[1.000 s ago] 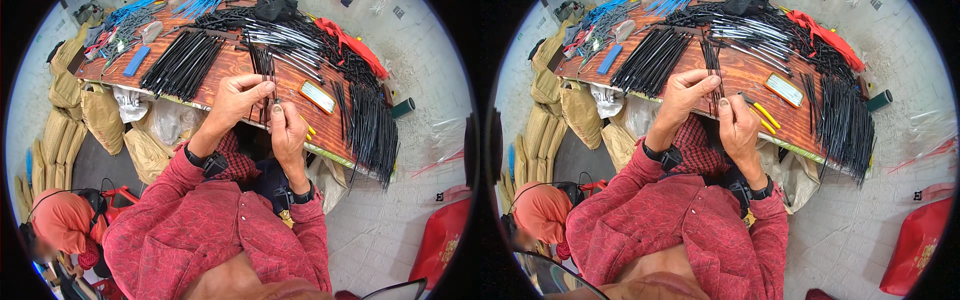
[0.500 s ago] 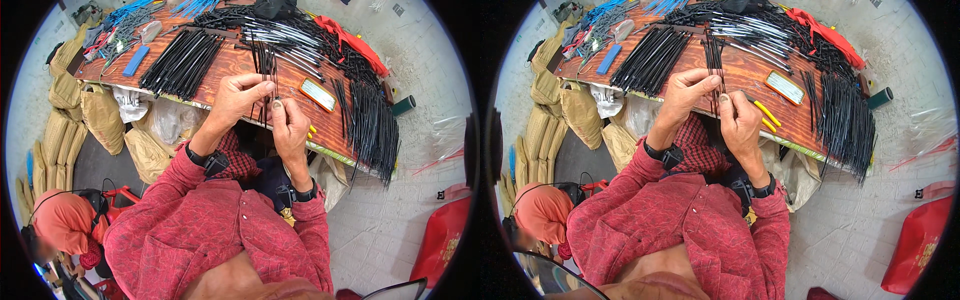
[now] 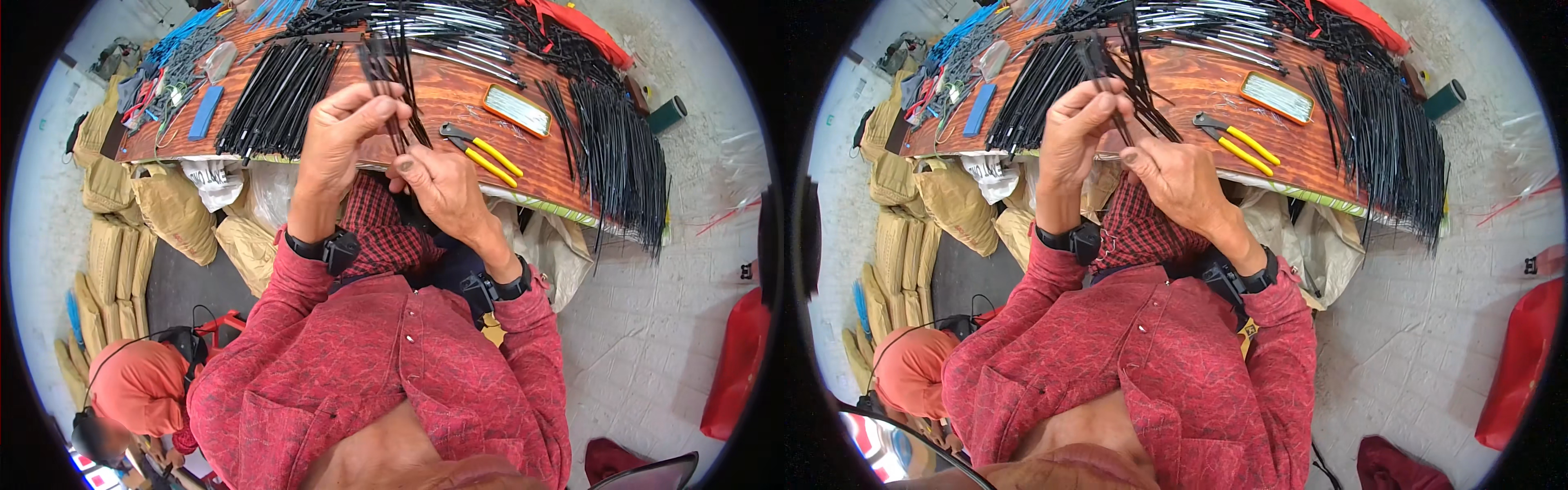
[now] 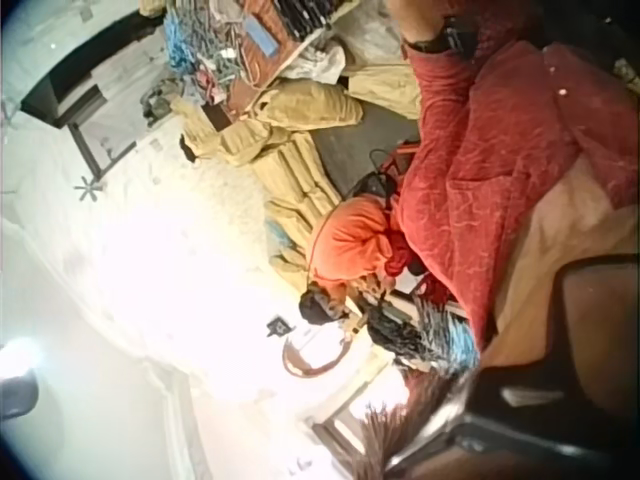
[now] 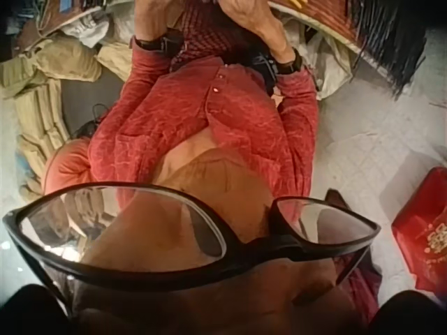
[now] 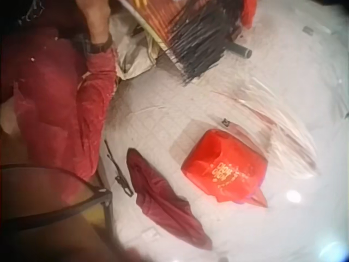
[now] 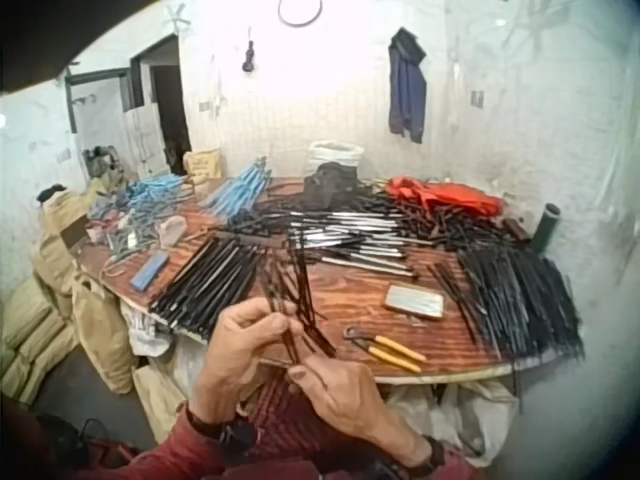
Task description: Assembling a bundle of black cables at a workbench using cutting tools.
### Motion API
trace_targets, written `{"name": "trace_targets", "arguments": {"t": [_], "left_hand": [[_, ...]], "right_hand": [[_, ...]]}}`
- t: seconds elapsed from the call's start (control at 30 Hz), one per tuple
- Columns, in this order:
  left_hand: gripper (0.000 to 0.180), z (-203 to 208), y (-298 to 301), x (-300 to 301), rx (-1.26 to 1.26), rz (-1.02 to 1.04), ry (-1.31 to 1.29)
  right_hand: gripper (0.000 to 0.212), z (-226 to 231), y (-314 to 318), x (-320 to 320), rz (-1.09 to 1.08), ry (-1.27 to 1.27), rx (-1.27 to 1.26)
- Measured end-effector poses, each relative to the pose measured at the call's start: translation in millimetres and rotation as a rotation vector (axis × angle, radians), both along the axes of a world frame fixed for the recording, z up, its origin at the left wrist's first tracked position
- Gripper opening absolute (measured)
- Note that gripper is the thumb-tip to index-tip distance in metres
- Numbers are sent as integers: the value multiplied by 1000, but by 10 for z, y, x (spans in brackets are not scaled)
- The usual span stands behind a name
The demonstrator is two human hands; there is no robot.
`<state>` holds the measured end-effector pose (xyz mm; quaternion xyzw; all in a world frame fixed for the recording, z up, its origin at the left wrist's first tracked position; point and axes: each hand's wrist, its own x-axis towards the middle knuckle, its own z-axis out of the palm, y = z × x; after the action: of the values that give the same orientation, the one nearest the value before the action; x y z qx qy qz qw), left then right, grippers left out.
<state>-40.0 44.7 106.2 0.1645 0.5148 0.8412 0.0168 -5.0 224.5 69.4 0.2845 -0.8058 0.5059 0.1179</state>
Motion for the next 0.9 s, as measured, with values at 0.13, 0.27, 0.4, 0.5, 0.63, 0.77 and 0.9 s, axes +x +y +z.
{"name": "trace_targets", "arguments": {"t": [0.13,0.27,0.4,0.5,0.63,0.77,0.9], "left_hand": [[28,29,-218,-51,108,-79,119],[28,42,-310,-99,82,-40,100],[27,18,-354,-96,97,-20,73],[27,21,-340,-97,129,-83,81],[27,-5,-341,-111,187,-176,104],[27,10,-316,-62,242,-225,100],[26,-1,-317,-61,251,-234,76]], "right_hand": [[40,-25,127,-60,-91,-53,-113],[22,-6,154,-115,-224,4,-174],[12,-36,194,-153,-343,93,-81],[11,-107,186,-217,-298,61,-137],[17,-115,146,-253,-203,4,-126],[18,-164,144,-333,-127,-8,-56],[12,-191,150,-345,-130,83,12]]}}
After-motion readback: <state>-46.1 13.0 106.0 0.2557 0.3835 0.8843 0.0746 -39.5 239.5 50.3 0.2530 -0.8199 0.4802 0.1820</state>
